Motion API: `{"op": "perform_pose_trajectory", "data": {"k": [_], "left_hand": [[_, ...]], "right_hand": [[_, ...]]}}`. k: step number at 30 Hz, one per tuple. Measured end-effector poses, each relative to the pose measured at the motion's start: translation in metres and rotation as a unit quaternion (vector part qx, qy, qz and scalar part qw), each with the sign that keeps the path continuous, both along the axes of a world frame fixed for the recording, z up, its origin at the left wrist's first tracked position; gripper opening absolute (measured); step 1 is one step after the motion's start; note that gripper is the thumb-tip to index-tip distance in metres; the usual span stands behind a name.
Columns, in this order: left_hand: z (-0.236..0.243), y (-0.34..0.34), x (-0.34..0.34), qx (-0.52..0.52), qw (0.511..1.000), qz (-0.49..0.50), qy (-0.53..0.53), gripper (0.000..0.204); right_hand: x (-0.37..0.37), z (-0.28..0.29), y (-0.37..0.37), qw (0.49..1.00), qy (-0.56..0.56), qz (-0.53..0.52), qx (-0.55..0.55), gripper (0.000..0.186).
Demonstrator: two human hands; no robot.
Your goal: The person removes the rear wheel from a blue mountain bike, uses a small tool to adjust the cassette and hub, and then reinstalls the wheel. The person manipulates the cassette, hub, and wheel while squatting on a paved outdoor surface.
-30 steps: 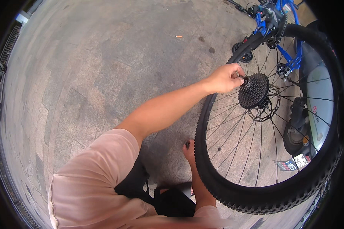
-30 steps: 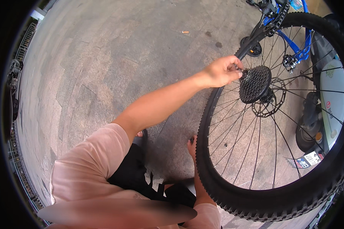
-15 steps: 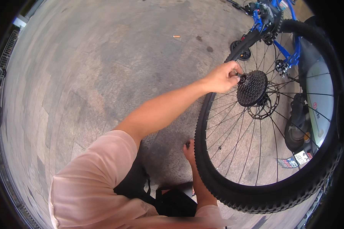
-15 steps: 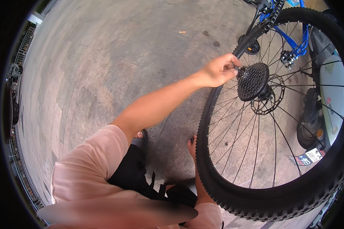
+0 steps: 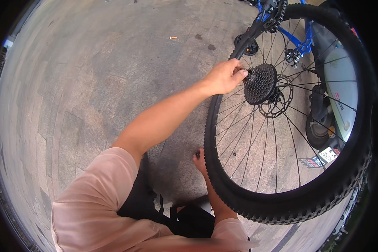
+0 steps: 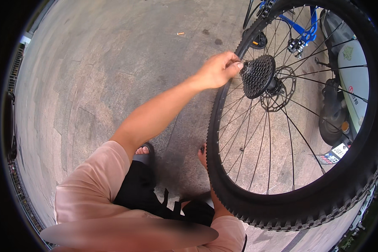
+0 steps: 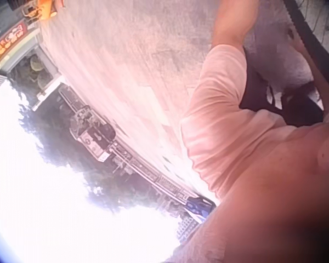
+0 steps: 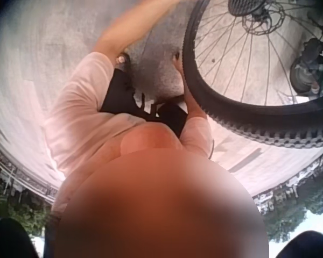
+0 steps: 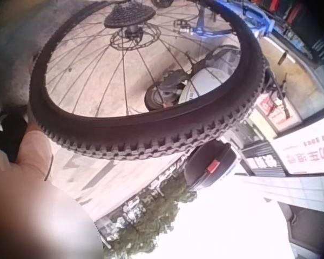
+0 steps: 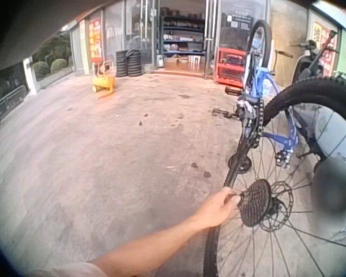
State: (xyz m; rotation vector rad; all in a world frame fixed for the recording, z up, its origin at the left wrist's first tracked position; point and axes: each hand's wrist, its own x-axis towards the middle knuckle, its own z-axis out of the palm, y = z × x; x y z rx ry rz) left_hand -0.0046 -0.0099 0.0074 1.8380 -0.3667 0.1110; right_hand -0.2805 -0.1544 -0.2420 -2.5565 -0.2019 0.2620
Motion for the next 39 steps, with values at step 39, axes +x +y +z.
{"op": "perform_pose_trajectory", "data": {"k": [39], "left_hand": [[-0.007, 0.005, 0.013, 0.065, 0.992, -0.015, 0.107, 0.035]], "right_hand": [[-0.003, -0.005, 0.003, 0.999, 0.029, -0.015, 0.011, 0.028]]}}
